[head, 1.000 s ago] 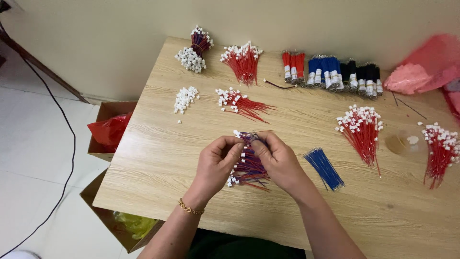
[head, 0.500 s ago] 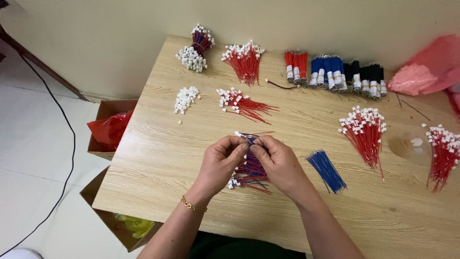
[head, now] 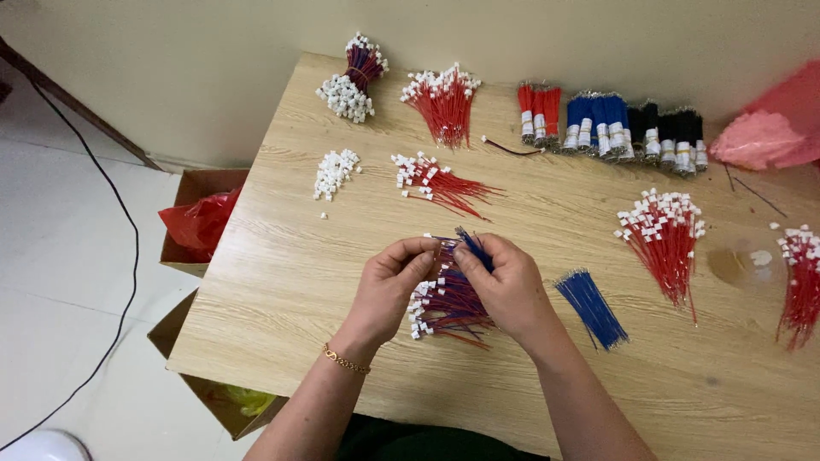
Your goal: Sorting and organizing small red and blue wire bundles with connectors on a table
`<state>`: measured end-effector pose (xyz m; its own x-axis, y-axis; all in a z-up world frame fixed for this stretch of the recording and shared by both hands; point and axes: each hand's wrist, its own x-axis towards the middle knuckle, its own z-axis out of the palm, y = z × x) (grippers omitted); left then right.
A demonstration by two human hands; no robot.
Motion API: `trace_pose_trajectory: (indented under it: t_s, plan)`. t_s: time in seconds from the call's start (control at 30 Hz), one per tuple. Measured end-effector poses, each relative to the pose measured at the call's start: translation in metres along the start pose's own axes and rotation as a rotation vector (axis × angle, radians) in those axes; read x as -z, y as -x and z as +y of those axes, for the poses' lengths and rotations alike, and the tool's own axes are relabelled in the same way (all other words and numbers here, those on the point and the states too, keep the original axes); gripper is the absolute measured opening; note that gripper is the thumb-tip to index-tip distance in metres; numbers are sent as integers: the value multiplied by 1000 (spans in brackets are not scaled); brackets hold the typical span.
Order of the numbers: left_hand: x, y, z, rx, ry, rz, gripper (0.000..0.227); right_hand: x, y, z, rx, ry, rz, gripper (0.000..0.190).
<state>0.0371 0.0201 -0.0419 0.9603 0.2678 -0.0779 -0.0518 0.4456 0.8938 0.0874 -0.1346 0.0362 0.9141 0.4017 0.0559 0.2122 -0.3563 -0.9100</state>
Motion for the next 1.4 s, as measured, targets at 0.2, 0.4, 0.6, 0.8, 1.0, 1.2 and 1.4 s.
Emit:
trace_pose_trajectory:
  t_s: [0.2, 0.4, 0.6, 0.8, 1.0, 1.2, 1.4]
  plan:
    - [4, -1, 3, 82, 183, 3, 24, 4, -1, -19, 67, 183, 7, 13]
    - [7, -2, -1, 173, 354, -27, 26, 3, -3, -23, 75, 181, -60, 14]
    - [2, -3, 4, 182, 372, -32, 26, 2, -3, -21, 40, 186, -62, 16]
    - [5, -3, -7, 191, 345, -48, 26, 1, -5, -11, 42, 244, -70, 17]
    - [1, -2, -4, 146, 282, -20, 25, 2, 0, -11, 0, 302, -47, 17]
    - [1, -2, -15, 93, 65, -12, 23, -5, -5, -1, 28, 305, -78, 20]
    - [-5, -8, -7, 50, -253, 30, 24, -4, -10, 16, -71, 223, -119, 33]
